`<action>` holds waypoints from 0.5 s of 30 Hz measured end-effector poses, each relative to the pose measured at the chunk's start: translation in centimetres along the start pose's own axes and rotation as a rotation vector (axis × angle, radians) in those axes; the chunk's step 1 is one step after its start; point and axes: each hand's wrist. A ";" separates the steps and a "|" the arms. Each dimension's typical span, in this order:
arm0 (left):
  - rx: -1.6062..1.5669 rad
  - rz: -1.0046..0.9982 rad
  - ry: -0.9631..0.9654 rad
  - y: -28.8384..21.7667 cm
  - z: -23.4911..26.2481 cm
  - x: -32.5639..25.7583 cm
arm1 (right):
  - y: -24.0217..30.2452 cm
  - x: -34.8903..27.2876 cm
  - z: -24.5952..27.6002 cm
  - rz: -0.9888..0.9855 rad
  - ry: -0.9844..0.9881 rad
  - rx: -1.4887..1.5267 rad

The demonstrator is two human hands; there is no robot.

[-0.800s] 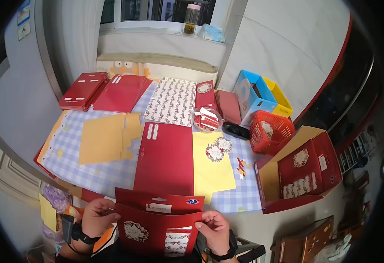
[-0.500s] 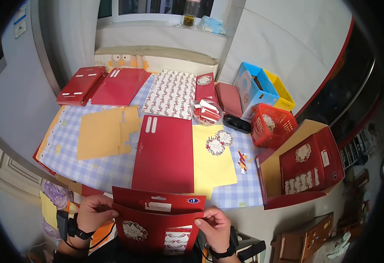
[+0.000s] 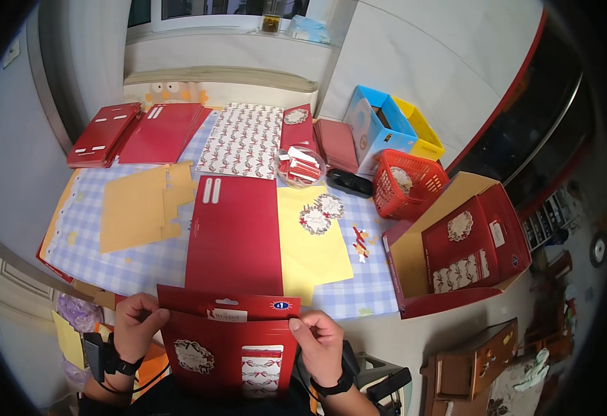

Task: Assembling and organizing red money wallet packaging sets and envelopes.

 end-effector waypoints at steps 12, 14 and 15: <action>0.856 -0.548 -0.040 -5.3 -1.0 2.4 | -0.8 1.3 0.1 -0.116 -0.061 0.052; 0.817 -0.595 -0.046 -5.4 -1.9 2.8 | -1.2 1.9 0.5 -0.107 -0.064 0.047; 0.778 -0.630 -0.055 -5.1 -2.4 2.7 | -1.3 2.0 0.5 -0.109 -0.063 0.039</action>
Point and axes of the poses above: each hand's wrist, its own x-axis towards the middle knuckle, its own z-axis out of the back of the hand, y = z × x, and after that the axes turned 13 degrees about x, right-handed
